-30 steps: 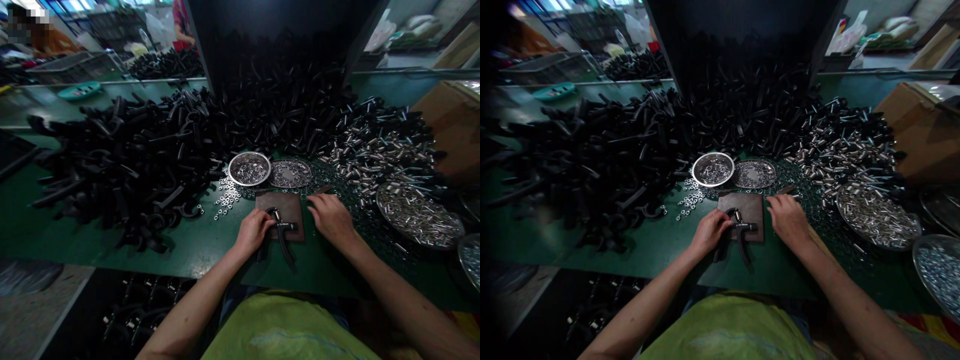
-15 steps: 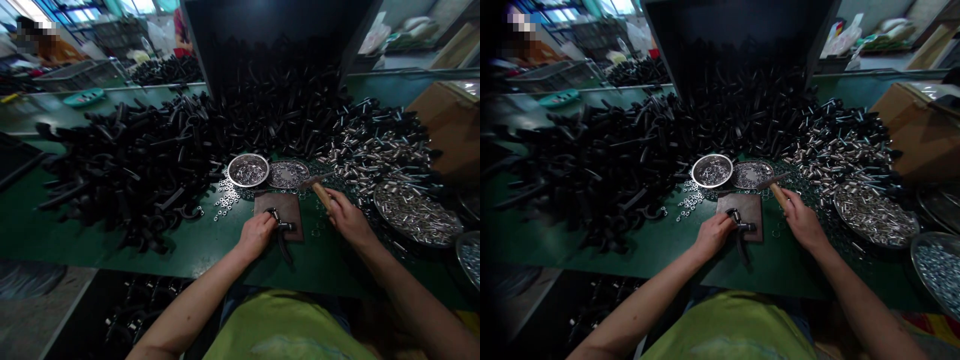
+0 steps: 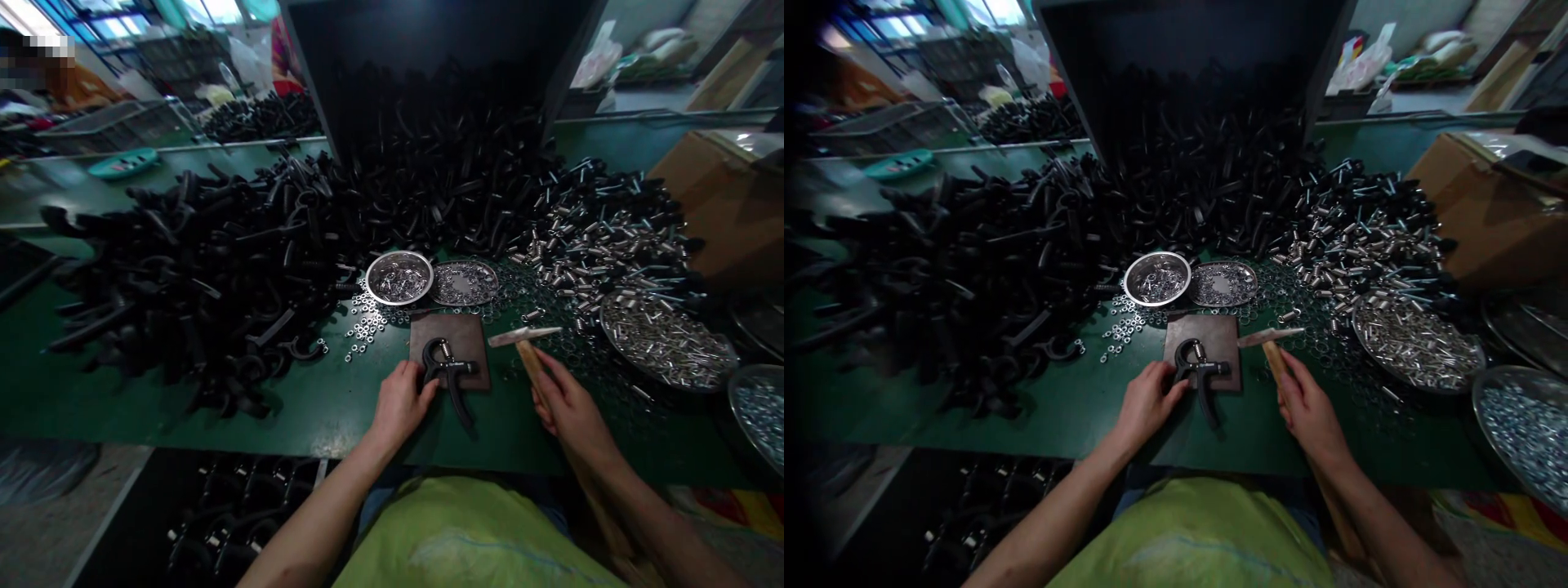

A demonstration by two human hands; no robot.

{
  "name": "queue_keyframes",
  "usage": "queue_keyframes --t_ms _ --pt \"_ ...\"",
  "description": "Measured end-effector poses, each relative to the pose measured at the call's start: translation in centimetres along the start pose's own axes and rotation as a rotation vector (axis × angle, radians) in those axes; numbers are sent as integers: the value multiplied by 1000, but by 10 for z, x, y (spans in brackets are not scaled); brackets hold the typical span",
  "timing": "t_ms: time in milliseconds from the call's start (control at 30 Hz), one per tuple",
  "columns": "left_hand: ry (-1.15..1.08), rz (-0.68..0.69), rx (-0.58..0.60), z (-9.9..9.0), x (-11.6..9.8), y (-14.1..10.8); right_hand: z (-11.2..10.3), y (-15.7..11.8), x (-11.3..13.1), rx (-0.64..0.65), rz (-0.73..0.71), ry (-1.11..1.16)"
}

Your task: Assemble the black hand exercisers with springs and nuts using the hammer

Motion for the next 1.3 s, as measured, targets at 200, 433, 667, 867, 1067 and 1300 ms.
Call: queue_keyframes --t_ms 200,433,667,867,1067,1300 --pt "39 -14 -7 7 -1 -2 25 -13 49 94 -435 -345" --pt "57 -6 9 3 -2 -4 44 -8 51 315 -713 -938" --pt "-493 -116 221 -2 -2 5 -18 -4 4 19 -529 -1257" --pt "-1291 -626 607 22 -18 -14 -31 34 7 -18 -592 -1161" --pt "-1016 -470 651 0 -27 -27 11 131 43 74 -667 -922" --pt "-140 178 71 -34 -46 61 65 222 50 252 -603 -942"
Point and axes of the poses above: each hand's wrist, its own y-axis towards the middle knuckle, its own z-axis out of the palm, x = y × z, the point moved 4 cm from there along y, towards the middle knuckle, and after that the axes turned 13 degrees about -z, right-handed, at the moved point
